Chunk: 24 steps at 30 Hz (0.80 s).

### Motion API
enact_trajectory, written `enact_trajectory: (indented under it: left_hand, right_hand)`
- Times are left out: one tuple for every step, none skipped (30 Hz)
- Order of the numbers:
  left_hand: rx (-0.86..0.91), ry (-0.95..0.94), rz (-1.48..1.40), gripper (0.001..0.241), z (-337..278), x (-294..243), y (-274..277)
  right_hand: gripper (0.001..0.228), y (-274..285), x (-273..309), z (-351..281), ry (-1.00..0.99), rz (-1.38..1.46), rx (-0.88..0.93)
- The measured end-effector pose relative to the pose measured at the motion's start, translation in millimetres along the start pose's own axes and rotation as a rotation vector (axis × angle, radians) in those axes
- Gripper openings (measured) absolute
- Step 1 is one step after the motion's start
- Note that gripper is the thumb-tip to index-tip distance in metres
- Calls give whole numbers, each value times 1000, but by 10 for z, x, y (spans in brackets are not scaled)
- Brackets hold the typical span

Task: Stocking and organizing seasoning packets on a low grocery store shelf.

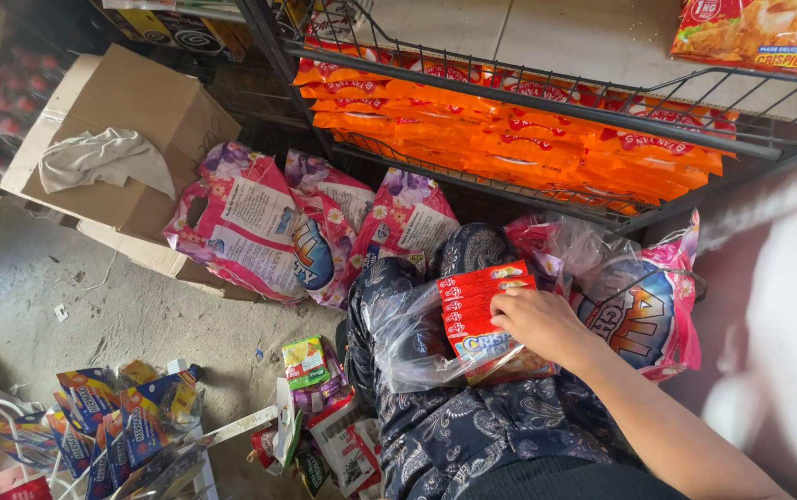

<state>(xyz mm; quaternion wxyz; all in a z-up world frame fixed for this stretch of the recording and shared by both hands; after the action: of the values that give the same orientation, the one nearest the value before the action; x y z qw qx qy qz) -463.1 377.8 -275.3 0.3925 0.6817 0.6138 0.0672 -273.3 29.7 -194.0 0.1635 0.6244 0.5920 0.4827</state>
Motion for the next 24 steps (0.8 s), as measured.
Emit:
enact_trajectory:
  left_hand:
    - [28,11,27,20,-65,-470,727]
    - [56,22,54,20,-323,-1050,1274]
    - [54,22,55,20,-224,-1105,1595]
    - [-216,-383,-560,22,-139,-1177,1947]
    - [-486,-790,-1175,25,-64,-1225,2291]
    - [-487,-790,-1174,25,211,-1173,2217]
    - [-518,-620,-1166,21,485,-1111,2133]
    - [-544,-451,-1153,20,757,-1047,2051]
    - [-543,-452,-1153,20,925,-980,1913]
    - [-546,-432,-1119,20,1091,-912,1777]
    - [-550,-416,-1083,20,1270,-846,1653]
    - [-551,-420,-1081,20,1318,-885,1628]
    - [-561,-387,-1133,23,1355,-916,1596]
    - [-572,-353,-1185,26,1394,-946,1563]
    - [-572,-354,-1184,26,1475,-899,1503]
    - [-601,-381,-1189,31,1556,-851,1443]
    - [-627,-407,-1195,35,1631,-809,1369]
    - [-624,-406,-1196,35,1590,-833,1415]
    - [-642,-321,-1137,39,1552,-854,1462]
    - [-658,-238,-1076,42,1513,-877,1508]
    - [-656,-239,-1076,42,1426,-951,1570]
    - [-762,-208,-848,48,1326,-1028,1642]
    - [-859,-175,-616,54,1223,-1105,1714]
    - [-858,-175,-616,54,1207,-1155,1721]
  right_hand:
    - [19,20,27,-10,3,-1,28]
    - [21,39,55,-21,5,-2,56]
    - [21,81,80,-24,6,-3,54]
    - [22,122,106,-26,20,9,64]
    - [23,158,130,-30,34,22,75]
    - [23,170,134,-27,35,21,75]
    - [23,173,142,-30,52,35,80]
    - [24,179,151,-32,69,49,84]
    - [24,175,139,-22,68,49,84]
    - [24,165,125,-12,30,33,151]
    - [28,166,105,5,-9,15,216]
    - [28,177,85,5,-10,14,211]
    - [22,185,75,3,24,46,191]
    - [19,193,64,2,58,78,170]
    - [19,195,38,18,59,78,169]
    - [18,201,8,36,53,123,96]
    - [18,198,-22,39,44,170,24]
    - [18,225,-20,37,42,171,26]
    - [21,255,-28,33,-9,255,0]
    - [25,285,-36,28,-60,339,-27]
    - [25,239,-82,64,-62,340,-27]
    - [25,194,-129,98,-48,484,-53]
    - [25,149,-173,137,-33,627,-78]
    - [25,94,-218,174,-33,628,-78]
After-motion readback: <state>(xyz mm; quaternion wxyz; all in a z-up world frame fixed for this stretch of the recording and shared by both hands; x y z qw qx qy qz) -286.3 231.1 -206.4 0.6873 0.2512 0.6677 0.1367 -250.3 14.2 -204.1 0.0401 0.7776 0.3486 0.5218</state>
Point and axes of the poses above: each hand's wrist, its own z-axis towards the middle knuckle, its own y-axis out of the back of the hand, x = y × z, the point moved 1 cm from there along z, towards the middle knuckle, and after that the axes turned 13 degrees about x, right-handed, at the moved point
